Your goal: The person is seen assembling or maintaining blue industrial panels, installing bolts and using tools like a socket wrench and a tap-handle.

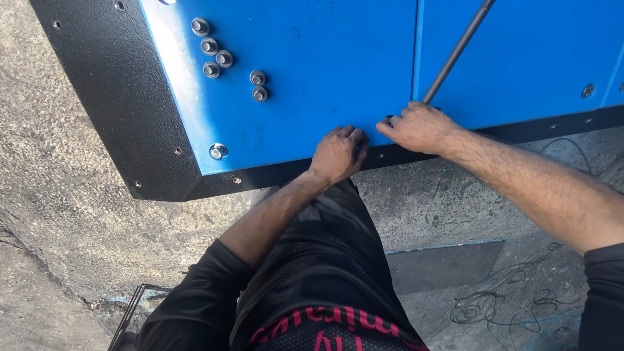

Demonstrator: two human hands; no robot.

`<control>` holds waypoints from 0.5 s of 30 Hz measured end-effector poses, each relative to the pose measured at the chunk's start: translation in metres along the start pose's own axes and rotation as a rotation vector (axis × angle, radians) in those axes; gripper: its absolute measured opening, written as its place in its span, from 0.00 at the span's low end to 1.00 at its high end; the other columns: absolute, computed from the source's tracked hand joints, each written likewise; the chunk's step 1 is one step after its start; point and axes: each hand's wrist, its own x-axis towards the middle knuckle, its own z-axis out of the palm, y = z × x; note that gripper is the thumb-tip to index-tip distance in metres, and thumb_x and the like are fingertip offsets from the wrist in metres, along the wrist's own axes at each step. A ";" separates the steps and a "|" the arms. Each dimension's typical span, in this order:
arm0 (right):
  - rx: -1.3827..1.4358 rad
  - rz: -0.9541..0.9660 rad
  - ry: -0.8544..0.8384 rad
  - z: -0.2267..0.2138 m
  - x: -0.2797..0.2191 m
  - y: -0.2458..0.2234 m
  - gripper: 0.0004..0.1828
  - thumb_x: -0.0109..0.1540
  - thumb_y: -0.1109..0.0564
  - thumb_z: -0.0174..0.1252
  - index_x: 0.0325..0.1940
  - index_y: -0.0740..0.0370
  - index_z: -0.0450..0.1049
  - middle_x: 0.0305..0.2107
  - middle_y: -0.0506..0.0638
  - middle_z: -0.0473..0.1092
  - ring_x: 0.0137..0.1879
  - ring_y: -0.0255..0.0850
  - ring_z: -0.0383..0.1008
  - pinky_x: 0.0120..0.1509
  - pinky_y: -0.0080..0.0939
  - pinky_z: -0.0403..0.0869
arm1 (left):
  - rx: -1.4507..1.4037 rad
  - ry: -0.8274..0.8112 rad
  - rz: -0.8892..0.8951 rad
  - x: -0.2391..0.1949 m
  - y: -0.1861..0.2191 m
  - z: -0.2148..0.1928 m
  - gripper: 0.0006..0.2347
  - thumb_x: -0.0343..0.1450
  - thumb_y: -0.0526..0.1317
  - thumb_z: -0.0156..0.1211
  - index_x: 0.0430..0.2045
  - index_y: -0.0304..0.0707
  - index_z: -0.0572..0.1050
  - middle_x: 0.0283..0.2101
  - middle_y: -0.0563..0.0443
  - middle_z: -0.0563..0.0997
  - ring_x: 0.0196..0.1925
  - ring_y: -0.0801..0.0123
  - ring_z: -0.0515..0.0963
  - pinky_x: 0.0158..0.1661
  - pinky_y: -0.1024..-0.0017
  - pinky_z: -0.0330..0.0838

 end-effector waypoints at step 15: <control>0.033 0.101 -0.063 -0.034 -0.049 0.098 0.33 0.60 0.25 0.52 0.58 0.47 0.71 0.49 0.45 0.70 0.62 0.39 0.67 0.74 0.54 0.60 | 0.053 0.283 0.129 0.057 0.027 0.052 0.11 0.69 0.41 0.66 0.43 0.43 0.75 0.46 0.48 0.73 0.48 0.55 0.77 0.42 0.59 0.78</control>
